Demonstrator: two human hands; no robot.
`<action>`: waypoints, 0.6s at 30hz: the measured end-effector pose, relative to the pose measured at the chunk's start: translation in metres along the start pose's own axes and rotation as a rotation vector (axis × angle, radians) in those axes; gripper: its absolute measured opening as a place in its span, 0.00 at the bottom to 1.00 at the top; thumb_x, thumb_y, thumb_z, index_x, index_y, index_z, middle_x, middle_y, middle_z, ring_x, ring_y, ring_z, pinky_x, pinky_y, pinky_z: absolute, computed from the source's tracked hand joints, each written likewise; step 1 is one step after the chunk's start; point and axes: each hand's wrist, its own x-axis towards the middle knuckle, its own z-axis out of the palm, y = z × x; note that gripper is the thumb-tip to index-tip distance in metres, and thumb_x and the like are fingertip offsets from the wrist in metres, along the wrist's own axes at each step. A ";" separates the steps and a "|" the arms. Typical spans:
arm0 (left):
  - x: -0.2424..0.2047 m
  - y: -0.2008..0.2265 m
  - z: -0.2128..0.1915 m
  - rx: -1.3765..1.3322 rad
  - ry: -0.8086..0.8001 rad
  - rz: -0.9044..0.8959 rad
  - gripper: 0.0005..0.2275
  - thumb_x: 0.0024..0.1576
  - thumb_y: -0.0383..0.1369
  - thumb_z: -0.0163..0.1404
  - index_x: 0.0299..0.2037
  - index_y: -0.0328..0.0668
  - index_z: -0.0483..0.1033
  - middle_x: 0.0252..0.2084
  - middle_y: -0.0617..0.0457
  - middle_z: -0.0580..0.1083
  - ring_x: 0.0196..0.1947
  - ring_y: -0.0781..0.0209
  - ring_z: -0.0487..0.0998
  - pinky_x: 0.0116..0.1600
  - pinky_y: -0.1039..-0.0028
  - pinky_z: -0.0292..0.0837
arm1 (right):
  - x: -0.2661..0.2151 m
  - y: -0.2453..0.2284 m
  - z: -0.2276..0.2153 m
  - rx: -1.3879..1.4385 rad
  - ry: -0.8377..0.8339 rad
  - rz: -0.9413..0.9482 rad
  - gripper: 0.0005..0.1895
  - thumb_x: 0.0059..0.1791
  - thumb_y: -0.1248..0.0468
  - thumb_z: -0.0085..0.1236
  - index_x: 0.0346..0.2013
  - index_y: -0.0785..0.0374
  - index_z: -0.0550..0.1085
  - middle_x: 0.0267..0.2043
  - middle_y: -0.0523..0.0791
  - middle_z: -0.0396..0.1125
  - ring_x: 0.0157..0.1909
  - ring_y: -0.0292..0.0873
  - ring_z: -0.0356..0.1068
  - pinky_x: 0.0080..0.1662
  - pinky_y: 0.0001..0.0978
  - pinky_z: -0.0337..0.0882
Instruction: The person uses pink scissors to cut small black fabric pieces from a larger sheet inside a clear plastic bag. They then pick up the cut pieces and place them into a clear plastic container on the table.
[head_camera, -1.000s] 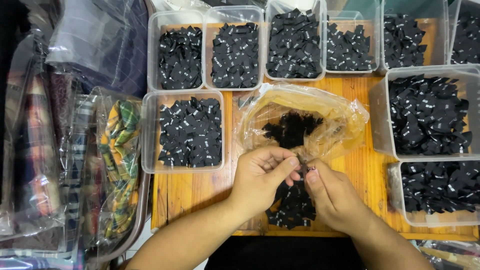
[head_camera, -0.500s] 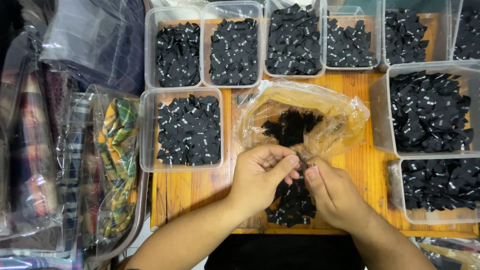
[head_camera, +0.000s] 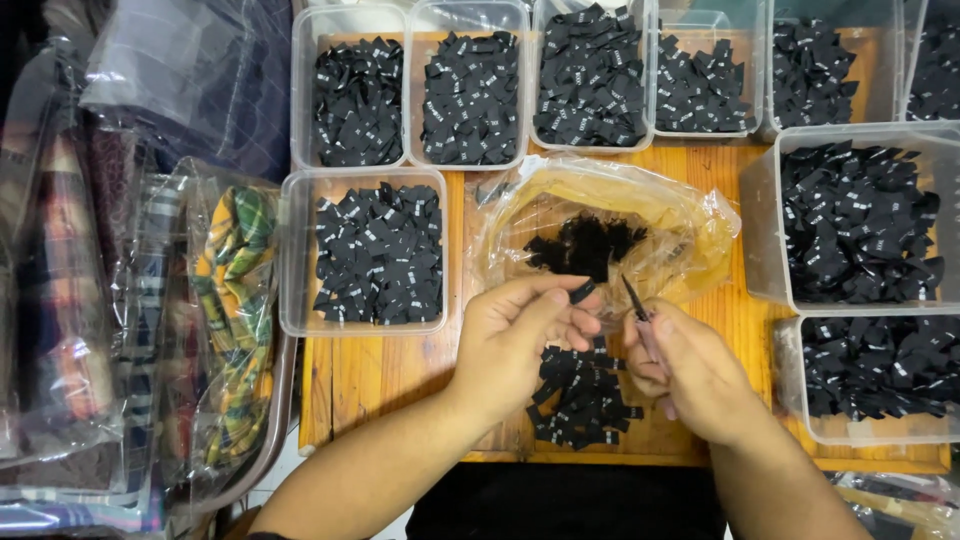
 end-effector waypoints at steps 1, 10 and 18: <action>0.000 -0.002 -0.002 0.001 0.002 0.000 0.10 0.63 0.21 0.45 0.49 0.25 0.78 0.41 0.28 0.79 0.34 0.50 0.82 0.38 0.69 0.82 | 0.000 -0.001 0.001 0.001 -0.001 0.000 0.25 0.59 0.49 0.27 0.36 0.62 0.69 0.19 0.39 0.52 0.16 0.35 0.51 0.14 0.25 0.55; 0.000 0.008 0.002 0.127 0.032 0.058 0.06 0.60 0.21 0.54 0.45 0.29 0.78 0.35 0.38 0.80 0.33 0.56 0.83 0.35 0.75 0.83 | 0.000 -0.003 0.004 -0.020 0.066 -0.023 0.25 0.58 0.48 0.33 0.40 0.63 0.72 0.20 0.39 0.52 0.18 0.36 0.53 0.15 0.25 0.57; -0.001 0.004 -0.001 0.092 -0.039 0.118 0.06 0.60 0.21 0.54 0.45 0.35 0.78 0.30 0.46 0.76 0.26 0.63 0.76 0.34 0.77 0.76 | 0.002 0.005 0.007 0.002 -0.037 -0.258 0.20 0.60 0.56 0.32 0.44 0.66 0.70 0.21 0.38 0.51 0.20 0.34 0.49 0.24 0.24 0.56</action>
